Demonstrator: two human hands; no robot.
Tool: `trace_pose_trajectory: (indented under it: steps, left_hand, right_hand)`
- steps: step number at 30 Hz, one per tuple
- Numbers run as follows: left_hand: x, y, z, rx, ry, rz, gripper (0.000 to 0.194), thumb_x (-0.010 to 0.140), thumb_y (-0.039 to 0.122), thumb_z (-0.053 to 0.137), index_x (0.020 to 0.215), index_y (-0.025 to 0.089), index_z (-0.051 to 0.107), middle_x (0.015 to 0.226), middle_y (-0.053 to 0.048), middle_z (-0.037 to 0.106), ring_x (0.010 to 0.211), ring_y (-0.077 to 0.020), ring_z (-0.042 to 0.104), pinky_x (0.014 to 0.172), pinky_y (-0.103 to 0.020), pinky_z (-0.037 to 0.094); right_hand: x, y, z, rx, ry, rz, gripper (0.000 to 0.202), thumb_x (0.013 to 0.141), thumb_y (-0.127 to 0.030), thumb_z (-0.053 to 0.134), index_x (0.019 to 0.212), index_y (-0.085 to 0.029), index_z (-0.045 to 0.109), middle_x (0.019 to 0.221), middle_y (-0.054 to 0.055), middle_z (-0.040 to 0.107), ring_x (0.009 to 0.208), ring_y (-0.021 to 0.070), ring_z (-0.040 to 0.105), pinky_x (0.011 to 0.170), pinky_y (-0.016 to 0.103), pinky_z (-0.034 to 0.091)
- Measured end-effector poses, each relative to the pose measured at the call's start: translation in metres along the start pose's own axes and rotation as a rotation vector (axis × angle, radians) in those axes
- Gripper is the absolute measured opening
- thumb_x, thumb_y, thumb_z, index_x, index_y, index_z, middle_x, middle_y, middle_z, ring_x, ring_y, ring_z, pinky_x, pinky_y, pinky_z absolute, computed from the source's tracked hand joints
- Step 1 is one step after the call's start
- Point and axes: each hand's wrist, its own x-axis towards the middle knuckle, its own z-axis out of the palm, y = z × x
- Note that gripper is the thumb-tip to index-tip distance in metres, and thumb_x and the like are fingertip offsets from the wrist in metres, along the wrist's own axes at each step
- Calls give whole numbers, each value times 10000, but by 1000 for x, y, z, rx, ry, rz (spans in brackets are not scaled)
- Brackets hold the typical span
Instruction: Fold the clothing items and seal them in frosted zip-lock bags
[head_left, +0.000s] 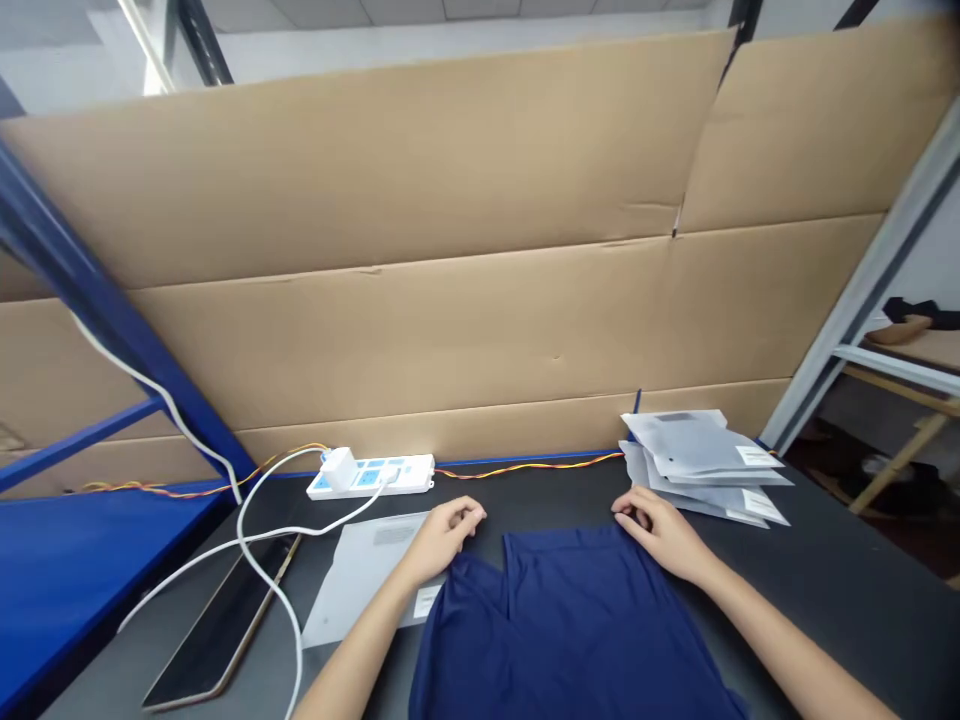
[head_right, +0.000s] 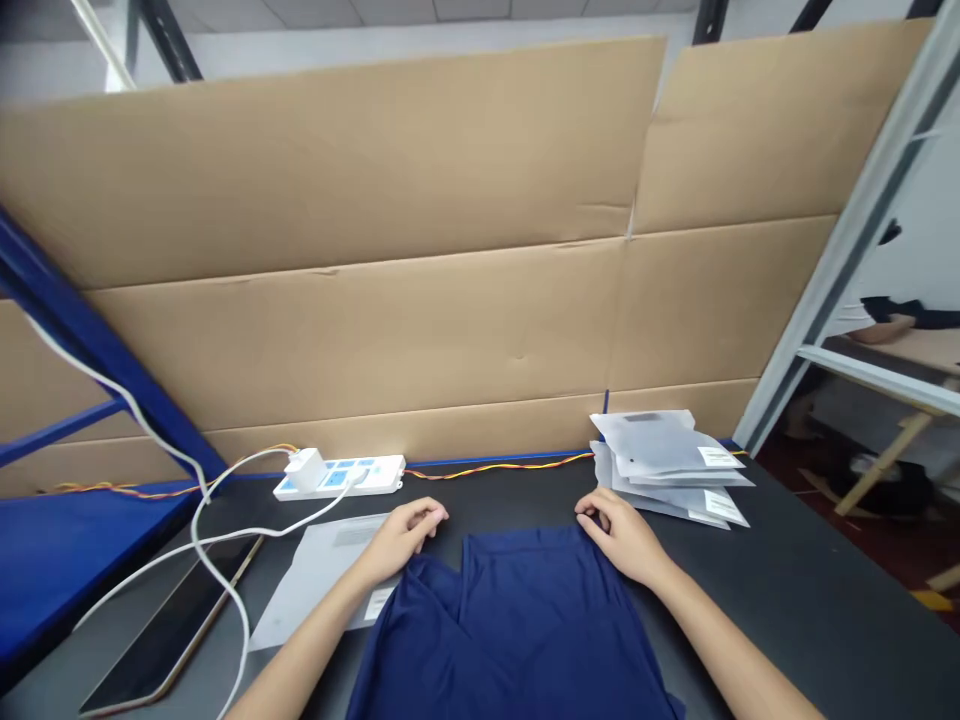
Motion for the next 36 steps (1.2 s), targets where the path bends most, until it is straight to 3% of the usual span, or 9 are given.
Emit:
trace_pose_trajectory:
  steps: [19,27,31,36]
  left_hand:
    - [4,-7,-3,-201,-4,-33,361,915,491,524,880,155,650,684,16,552,527,-99,489,523,-205,371]
    - [4,-7,-3,-183,-4,-39,373,909,507,527,883,155,650,687,13,553,535,-105,487,527,-207,364]
    - [4,-7,-2,-165,-10,-38,396,910,529,512,885,157,643,688,12,550,536,-108,487,534,-211,371]
    - [5,-3,-5,-103,-48,-30,418,921,542,475,907,161,646,726,-1,578,577,-126,513,562,-222,397]
  right_hand:
    - [-1,-1,-16,69,-112,34,322,977,-467,444,940,-227,655,924,41,627,698,164,541,667,296,445]
    - [-1,0,-18,200,-84,102,410,979,-539,398,1002,-231,667,994,72,666,919,236,599,866,365,468]
    - [-2,13,-15,312,-68,192,511,985,-589,315,1080,-214,649,931,67,685,772,204,598,771,355,495]
    - [2,24,-15,322,-60,206,632,986,-623,224,1054,-173,663,877,79,678,729,195,603,684,332,491]
